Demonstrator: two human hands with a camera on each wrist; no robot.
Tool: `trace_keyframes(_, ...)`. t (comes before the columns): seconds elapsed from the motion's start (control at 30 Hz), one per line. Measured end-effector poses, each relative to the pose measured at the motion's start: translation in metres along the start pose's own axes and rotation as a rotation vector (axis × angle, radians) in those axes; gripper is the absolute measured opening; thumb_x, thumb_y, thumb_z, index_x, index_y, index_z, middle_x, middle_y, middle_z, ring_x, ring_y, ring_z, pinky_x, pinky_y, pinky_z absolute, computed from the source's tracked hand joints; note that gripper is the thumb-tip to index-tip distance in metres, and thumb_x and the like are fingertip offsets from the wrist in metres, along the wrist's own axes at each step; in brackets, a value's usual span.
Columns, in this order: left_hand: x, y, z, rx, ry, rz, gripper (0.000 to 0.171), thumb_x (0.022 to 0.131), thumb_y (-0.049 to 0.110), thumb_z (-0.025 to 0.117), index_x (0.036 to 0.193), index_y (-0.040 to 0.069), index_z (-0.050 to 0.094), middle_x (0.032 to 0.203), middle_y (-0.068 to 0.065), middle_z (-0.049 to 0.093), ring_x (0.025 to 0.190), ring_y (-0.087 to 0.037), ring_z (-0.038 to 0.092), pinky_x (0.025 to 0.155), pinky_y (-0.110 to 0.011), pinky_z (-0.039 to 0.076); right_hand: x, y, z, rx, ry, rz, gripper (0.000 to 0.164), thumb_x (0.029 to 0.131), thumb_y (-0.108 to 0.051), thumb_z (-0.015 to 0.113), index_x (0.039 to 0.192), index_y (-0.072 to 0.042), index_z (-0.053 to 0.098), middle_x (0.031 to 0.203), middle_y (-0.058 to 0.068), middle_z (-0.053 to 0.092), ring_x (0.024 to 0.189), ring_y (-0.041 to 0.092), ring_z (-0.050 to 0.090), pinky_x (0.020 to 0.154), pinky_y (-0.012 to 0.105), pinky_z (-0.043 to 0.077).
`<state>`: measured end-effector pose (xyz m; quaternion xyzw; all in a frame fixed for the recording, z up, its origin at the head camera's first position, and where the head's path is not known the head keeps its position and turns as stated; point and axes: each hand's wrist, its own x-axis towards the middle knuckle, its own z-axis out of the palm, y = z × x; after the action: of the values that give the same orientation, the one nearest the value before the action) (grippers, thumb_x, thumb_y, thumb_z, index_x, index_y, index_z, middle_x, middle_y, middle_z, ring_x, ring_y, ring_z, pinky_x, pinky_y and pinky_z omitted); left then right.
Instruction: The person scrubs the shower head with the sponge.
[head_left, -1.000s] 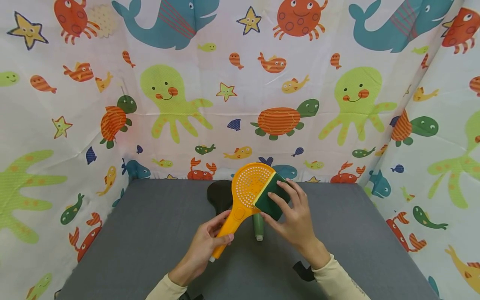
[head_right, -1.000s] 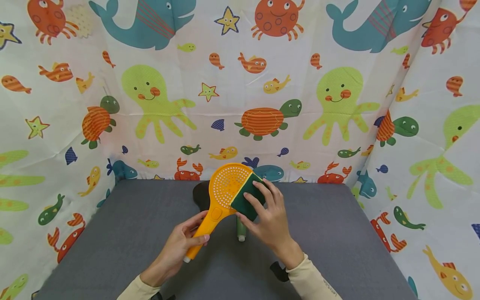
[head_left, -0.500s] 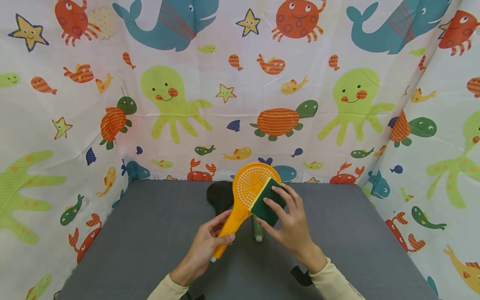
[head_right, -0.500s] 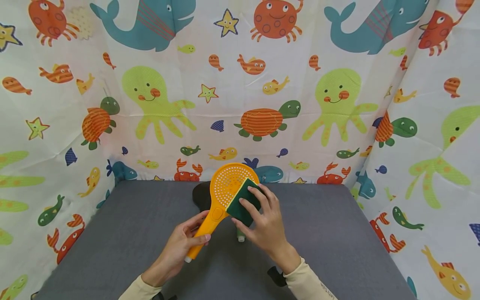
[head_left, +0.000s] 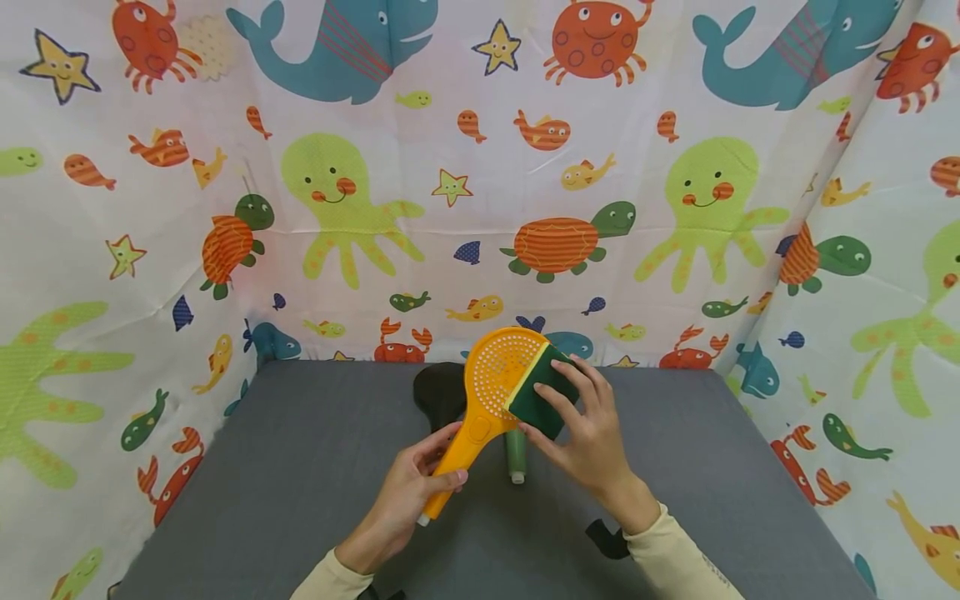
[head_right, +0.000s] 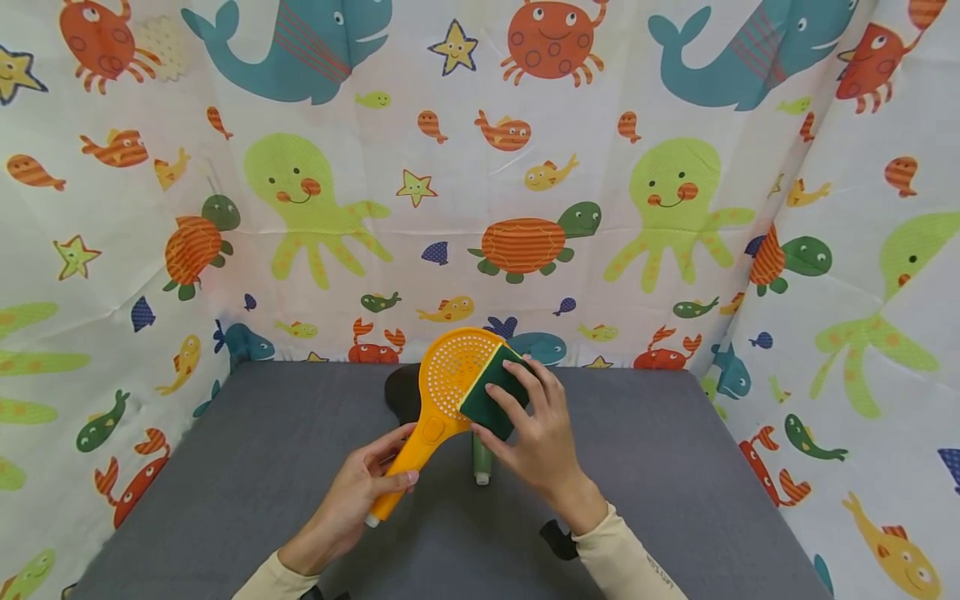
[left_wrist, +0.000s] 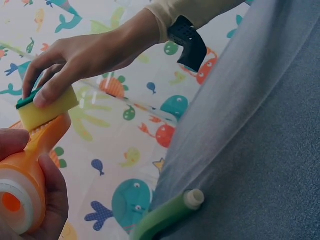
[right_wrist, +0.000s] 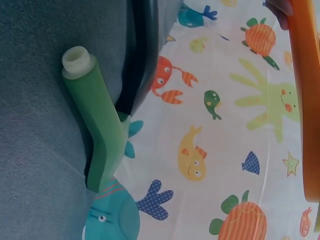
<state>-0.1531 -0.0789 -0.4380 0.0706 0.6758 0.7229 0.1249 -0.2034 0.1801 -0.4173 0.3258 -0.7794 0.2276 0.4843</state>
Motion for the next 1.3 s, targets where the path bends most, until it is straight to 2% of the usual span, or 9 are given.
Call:
trace_keyframes(0.37,-0.001,0.0,0.0,-0.003,-0.006,-0.002,0.066,0.086,0.016,0.076,0.145,0.014,0.048,0.134,-0.013,0.056,0.099,-0.023,0.061,0.085,-0.032,0.054,-0.003,-0.004,0.006,0.005,0.001,-0.002,0.052,0.09,-0.059,0.06,0.113,-0.014,0.069,0.133,0.018,0.057,0.128,0.043,0.046,0.101,0.054,0.042)
trace_keyframes(0.6,-0.001,0.001,0.002,-0.005,-0.004,0.007,0.065,0.086,0.015,0.075,0.145,0.014,0.048,0.136,-0.014,0.056,0.1,-0.023,0.061,0.084,-0.031,0.054,-0.006,-0.011,0.012,0.026,0.014,-0.047,0.05,0.09,-0.058,0.061,0.112,-0.014,0.07,0.131,0.019,0.058,0.125,0.043,0.047,0.109,0.046,0.038)
trace_keyframes(0.8,-0.002,0.002,0.003,-0.009,-0.01,0.002,0.064,0.087,0.014,0.074,0.145,0.014,0.048,0.134,-0.015,0.056,0.099,-0.023,0.06,0.084,-0.031,0.053,-0.004,-0.01,0.009,0.026,0.004,-0.044,0.049,0.09,-0.056,0.063,0.112,-0.013,0.069,0.132,0.019,0.057,0.126,0.044,0.046,0.11,0.045,0.037)
trace_keyframes(1.07,-0.003,-0.001,0.001,0.003,-0.029,-0.009,0.063,0.087,0.013,0.074,0.145,0.012,0.048,0.132,-0.016,0.057,0.097,-0.022,0.06,0.083,-0.031,0.054,0.004,-0.001,0.005,0.006,0.015,-0.023,0.05,0.09,-0.056,0.062,0.112,-0.012,0.069,0.133,0.02,0.057,0.128,0.044,0.045,0.102,0.057,0.04)
trace_keyframes(1.3,-0.006,-0.005,-0.001,0.01,-0.039,-0.006,0.063,0.087,0.015,0.074,0.144,0.012,0.049,0.132,-0.015,0.058,0.098,-0.022,0.06,0.083,-0.03,0.054,0.004,0.002,0.005,-0.005,0.008,0.0,0.052,0.09,-0.058,0.061,0.112,-0.012,0.069,0.134,0.019,0.056,0.129,0.044,0.045,0.101,0.06,0.041)
